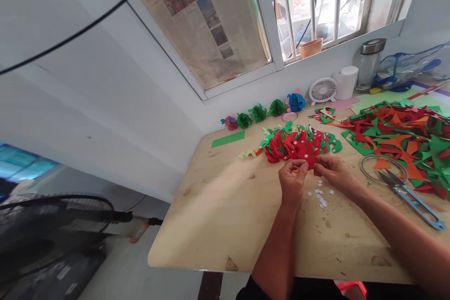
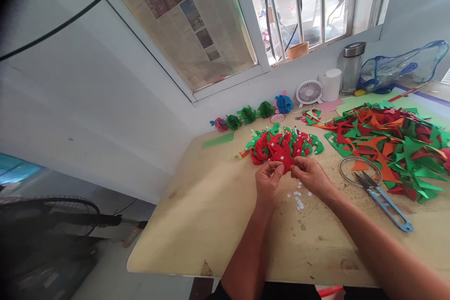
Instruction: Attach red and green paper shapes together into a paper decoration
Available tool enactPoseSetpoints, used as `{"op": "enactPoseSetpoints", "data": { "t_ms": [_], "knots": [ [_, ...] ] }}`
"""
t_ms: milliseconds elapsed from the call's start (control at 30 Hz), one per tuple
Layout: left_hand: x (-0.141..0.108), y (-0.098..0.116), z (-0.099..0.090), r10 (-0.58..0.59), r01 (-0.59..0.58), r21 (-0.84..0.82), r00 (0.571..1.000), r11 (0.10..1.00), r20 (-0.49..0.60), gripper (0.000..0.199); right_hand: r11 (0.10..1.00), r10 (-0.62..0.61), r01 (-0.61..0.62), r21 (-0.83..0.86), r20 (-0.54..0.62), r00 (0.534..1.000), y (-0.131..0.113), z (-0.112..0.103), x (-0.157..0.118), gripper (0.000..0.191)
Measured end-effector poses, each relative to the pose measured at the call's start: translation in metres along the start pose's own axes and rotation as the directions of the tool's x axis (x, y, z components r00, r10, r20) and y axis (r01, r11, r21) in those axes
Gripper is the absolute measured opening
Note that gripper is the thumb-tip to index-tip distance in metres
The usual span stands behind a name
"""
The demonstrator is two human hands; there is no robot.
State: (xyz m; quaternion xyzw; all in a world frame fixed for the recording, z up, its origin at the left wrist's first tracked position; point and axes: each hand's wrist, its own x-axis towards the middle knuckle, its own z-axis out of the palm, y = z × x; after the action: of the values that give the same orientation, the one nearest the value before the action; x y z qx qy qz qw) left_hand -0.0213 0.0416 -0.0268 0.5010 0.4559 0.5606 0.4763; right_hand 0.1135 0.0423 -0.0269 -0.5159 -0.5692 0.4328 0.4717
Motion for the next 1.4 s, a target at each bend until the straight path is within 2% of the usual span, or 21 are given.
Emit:
{"op": "enactPoseSetpoints", "data": {
  "t_ms": [167,500,800,1133,1400],
  "knots": [
    [0.001,0.0,-0.001,0.007,-0.007,0.035,1.0,0.999,-0.005,0.015,1.0,-0.004,0.004,-0.03,0.012,1.0,0.0,0.002,-0.001,0.017],
    [0.001,0.001,0.0,-0.02,0.022,0.094,1.0,0.995,-0.017,0.016,0.981,-0.021,0.025,-0.194,0.02,1.0,-0.003,0.002,-0.003,0.016],
    [0.001,0.004,0.002,-0.023,0.022,0.063,1.0,0.998,0.008,0.015,0.978,-0.052,0.064,-0.199,0.069,0.996,0.005,0.0,0.0,0.014],
    [0.002,0.014,0.002,-0.029,0.028,0.083,1.0,0.996,0.007,0.009,0.977,-0.014,0.031,-0.209,0.08,0.997,0.002,0.001,-0.001,0.019],
    [0.003,0.018,0.001,-0.035,0.033,0.082,0.999,0.996,0.021,0.01,0.973,-0.039,0.059,-0.222,0.095,0.995,0.002,0.0,-0.001,0.021]
  ]
}}
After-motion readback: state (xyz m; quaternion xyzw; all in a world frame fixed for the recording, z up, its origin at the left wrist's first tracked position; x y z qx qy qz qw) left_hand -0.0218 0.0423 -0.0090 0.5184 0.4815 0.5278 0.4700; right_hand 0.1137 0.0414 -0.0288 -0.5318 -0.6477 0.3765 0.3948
